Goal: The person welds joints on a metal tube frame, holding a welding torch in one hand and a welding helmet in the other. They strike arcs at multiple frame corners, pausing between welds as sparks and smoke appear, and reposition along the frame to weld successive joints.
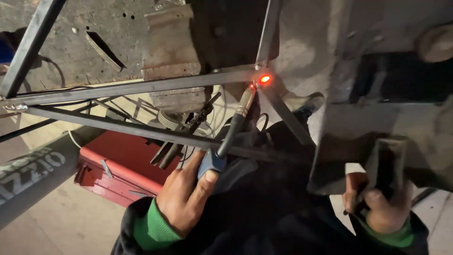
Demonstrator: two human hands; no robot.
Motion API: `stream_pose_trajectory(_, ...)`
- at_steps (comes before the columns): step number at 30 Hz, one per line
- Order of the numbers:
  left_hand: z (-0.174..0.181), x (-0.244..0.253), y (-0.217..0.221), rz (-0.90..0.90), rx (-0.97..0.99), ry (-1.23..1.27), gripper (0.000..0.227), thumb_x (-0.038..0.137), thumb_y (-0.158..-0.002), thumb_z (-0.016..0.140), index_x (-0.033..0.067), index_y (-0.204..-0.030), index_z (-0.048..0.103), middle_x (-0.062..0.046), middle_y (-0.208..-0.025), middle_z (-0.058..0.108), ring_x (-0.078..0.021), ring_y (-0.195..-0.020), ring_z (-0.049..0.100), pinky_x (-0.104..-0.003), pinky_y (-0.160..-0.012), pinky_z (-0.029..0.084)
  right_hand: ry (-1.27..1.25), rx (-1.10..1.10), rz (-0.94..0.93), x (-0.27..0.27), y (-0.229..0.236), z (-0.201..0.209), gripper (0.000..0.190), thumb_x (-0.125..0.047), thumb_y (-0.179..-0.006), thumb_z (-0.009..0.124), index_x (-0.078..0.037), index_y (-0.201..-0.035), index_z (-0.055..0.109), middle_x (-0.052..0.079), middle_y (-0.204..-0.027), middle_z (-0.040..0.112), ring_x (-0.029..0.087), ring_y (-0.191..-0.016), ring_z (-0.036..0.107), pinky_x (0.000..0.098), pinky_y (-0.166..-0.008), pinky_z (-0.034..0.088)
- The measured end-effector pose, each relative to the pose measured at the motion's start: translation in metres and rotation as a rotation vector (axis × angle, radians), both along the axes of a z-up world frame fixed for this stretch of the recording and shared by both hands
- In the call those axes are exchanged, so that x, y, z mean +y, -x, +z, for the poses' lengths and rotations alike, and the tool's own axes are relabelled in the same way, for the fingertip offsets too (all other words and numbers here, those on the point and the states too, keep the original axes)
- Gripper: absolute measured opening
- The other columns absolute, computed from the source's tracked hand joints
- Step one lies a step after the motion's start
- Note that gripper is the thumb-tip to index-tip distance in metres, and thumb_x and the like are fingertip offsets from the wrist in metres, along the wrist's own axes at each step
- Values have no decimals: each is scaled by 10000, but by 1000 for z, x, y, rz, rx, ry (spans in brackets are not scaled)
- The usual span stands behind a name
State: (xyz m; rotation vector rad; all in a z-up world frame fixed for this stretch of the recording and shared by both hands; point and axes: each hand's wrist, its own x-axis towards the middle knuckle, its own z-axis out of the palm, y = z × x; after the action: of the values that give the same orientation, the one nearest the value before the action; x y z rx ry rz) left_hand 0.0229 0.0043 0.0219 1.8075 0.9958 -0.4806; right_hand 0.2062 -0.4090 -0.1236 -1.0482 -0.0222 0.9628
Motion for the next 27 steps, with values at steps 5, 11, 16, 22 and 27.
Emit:
stream_pose_trajectory(5, 0, 4, -15, -18, -5, 62, 640, 421, -973, 515, -7, -1448, 495, -235, -701, 682, -420, -659, 683, -472, -612, 503, -32, 160, -59, -23, 43, -24, 369, 43, -964, 713, -12, -1305, 583, 233, -999, 642, 358, -689, 600, 528, -545, 525)
stream_pose_trajectory(11, -9, 1, -8, -40, 26, -32, 613, 411, -979, 532, -9, -1425, 514, -262, -815, 709, -422, -744, 687, -481, -678, 498, -138, 26, 142, 58, 14, 29, 383, -11, -1026, 677, -27, -1385, 544, 233, -1207, 608, 401, -945, 574, 544, -753, 529)
stream_pose_trajectory(16, -3, 4, -9, -18, 69, 43, 621, 395, -968, 538, 15, -1457, 490, -270, -882, 718, -427, -785, 693, -475, -703, 505, -86, 111, -73, -37, -16, -22, 307, -274, -1097, 569, -27, -1248, 672, 193, -985, 657, 301, -635, 581, 488, -576, 505)
stream_pose_trajectory(22, -16, 2, 4, -45, 29, 45, 662, 403, -964, 541, 9, -1488, 455, -271, -893, 740, -423, -811, 716, -465, -760, 523, 177, -215, -171, 20, -30, 33, 404, -287, -1067, 587, -105, -1425, 538, 153, -1194, 632, 229, -615, 557, 451, -581, 466)
stream_pose_trajectory(27, -21, 2, 13, -86, -69, -54, 638, 388, -987, 563, -45, -1451, 491, -314, -924, 721, -457, -826, 697, -488, -766, 517, 60, -69, -155, 12, -22, 17, 384, -243, -1073, 640, 4, -1355, 556, 218, -718, 563, 307, -625, 508, 480, -531, 451)
